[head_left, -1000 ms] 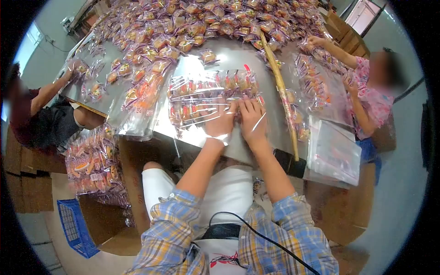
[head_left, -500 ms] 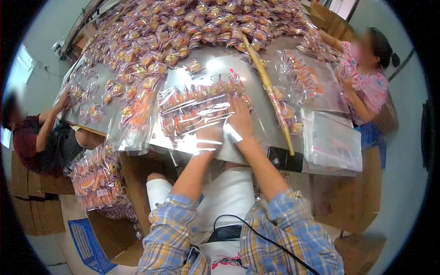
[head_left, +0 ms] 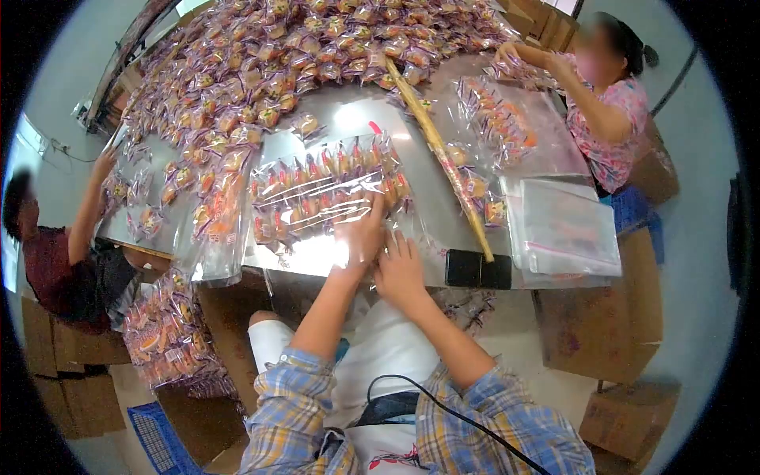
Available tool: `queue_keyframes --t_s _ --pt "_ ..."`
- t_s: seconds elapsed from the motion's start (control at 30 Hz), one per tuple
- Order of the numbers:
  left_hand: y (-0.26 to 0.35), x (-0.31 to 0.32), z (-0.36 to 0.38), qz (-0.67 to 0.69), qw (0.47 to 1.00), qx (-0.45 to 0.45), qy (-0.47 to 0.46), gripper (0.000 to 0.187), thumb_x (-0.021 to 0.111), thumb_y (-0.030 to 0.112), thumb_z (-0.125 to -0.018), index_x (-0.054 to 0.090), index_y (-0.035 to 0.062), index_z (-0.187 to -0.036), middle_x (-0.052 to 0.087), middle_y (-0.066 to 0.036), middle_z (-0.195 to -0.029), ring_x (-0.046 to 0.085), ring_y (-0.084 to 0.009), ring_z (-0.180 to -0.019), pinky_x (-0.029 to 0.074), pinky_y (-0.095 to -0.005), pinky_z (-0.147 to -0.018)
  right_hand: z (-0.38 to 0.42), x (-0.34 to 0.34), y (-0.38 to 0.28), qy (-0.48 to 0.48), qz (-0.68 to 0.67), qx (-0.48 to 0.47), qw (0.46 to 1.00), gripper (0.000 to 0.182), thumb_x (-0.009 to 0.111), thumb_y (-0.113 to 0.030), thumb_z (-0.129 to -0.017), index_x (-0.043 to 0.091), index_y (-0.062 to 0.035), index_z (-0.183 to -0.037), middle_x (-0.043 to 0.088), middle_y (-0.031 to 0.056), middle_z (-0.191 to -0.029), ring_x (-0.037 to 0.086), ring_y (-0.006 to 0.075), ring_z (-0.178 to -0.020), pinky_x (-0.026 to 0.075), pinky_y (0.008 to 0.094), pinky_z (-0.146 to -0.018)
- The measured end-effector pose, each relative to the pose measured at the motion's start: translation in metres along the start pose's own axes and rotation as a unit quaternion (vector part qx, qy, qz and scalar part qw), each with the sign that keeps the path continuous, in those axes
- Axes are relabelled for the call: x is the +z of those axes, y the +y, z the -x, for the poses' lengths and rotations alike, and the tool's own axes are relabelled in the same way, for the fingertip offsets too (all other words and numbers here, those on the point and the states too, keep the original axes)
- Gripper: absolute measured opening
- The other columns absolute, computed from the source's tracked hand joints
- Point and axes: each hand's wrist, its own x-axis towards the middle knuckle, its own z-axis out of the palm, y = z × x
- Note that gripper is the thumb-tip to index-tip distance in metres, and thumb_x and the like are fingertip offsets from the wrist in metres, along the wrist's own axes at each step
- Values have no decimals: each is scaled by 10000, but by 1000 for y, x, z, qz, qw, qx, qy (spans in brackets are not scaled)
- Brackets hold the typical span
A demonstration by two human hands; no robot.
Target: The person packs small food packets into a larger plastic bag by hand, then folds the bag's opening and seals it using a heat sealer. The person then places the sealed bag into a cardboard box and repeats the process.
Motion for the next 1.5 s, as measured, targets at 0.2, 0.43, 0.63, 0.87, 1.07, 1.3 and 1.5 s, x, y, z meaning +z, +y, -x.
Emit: queue_keyframes --t_s 0.2,0.43,0.63,0.87,1.07,1.3,1.5 --pt "-15 1 -1 28 999 21 37 475 662 158 -857 653 117 -1330 692 -104 -1354 634 -241 -1293 406 -475 -1134 4 -2 -2 24 -41 3 999 523 640 -308 -935 624 -12 -1366 526 229 -1502 433 405 -1441 317 556 -1199" --pt "-16 20 8 31 991 0 126 385 664 144 -840 729 120 -1218 768 -91 -1139 707 -262 -1156 460 -495 -1073 11 5 -3 36 -32 7 999 497 613 -346 -972 627 -30 -1356 521 217 -1513 425 396 -1452 322 561 -1188" --pt "4 2 -8 58 993 -36 100 425 706 200 -812 687 96 -1224 745 -111 -1148 689 -287 -1118 449 -532 -1084 8 13 -3 24 9 -10 1000 503 597 -342 -971 627 -2 -1341 490 221 -1540 402 417 -1463 288 575 -1209" --pt "3 29 27 131 989 -26 62 549 641 148 -865 604 80 -1409 594 -148 -1487 588 -292 -1358 387 -524 -1170 16 17 -3 25 -5 -4 1000 555 633 -316 -908 620 10 -1358 457 232 -1564 375 431 -1476 268 582 -1223" --pt "-7 1 44 119 988 39 91 532 712 114 -853 629 51 -1374 598 -126 -1490 592 -288 -1356 394 -514 -1175 12 3 -3 -30 -29 16 999 691 676 -289 -862 525 -3 -1472 416 233 -1596 332 424 -1507 241 573 -1244" --pt "-17 -58 119 218 970 49 95 403 699 46 -778 690 69 -1180 705 -80 -1206 645 -318 -1092 489 -481 -988 -15 -25 -10 83 -93 -72 990 663 719 -190 -835 526 -20 -1446 494 234 -1503 451 428 -1399 344 542 -1184" --pt "-21 -94 228 268 954 -76 113 292 701 -36 -712 740 77 -978 719 -64 -1038 663 -291 -989 516 -437 -910 -43 -10 13 127 -156 -103 974 523 722 -97 -775 590 0 -1272 646 193 -1193 603 390 -1137 467 495 -985"
